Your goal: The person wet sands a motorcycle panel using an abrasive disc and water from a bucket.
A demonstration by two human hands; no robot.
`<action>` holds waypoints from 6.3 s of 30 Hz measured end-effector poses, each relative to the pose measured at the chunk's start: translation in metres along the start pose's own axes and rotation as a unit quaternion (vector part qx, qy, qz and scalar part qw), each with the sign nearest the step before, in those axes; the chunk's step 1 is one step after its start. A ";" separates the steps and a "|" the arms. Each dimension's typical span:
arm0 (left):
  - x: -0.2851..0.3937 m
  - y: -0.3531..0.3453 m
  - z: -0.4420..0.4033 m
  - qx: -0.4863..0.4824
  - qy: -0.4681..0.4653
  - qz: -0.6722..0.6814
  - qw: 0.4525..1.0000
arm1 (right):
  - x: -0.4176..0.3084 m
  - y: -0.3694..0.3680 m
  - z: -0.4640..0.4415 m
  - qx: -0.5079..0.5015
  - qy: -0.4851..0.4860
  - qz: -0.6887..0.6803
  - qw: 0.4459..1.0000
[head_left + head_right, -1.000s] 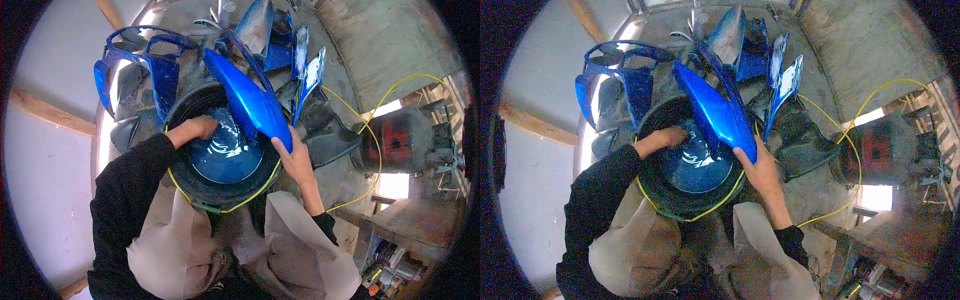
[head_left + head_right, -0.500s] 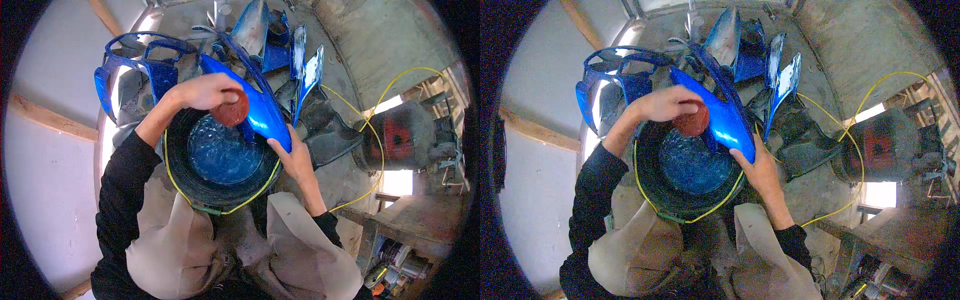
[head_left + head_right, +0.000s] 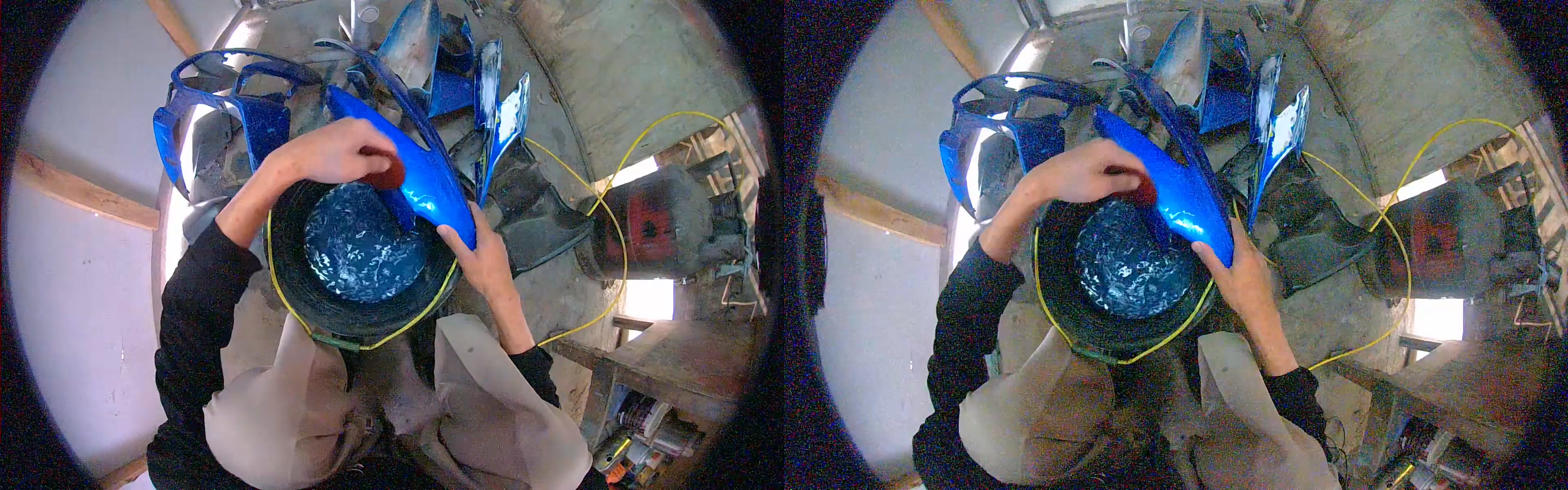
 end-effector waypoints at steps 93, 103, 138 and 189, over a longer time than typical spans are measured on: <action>0.068 -0.178 -0.008 0.144 -0.177 -0.167 0.959 | 0.056 0.053 -0.009 0.138 -0.023 -0.422 0.896; -0.071 -0.046 -0.002 0.306 0.026 -0.245 0.920 | 0.026 0.043 -0.001 0.091 0.047 -0.390 0.915; -0.053 -0.083 -0.005 0.312 0.235 -0.185 0.902 | 0.000 0.029 0.003 0.050 0.060 -0.271 0.959; 0.022 -0.144 0.010 0.194 -0.212 -0.290 0.913 | -0.017 0.000 0.016 0.053 0.186 0.014 0.981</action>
Point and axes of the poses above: each hand's wrist, its own z-axis away from the middle knuckle, its own y-axis out of the back of the hand, x = y × z, the point moved 2 cm from there along -z, towards the middle knuckle, and after that the axes turned 5 degrees about y, right-handed, at the moved point
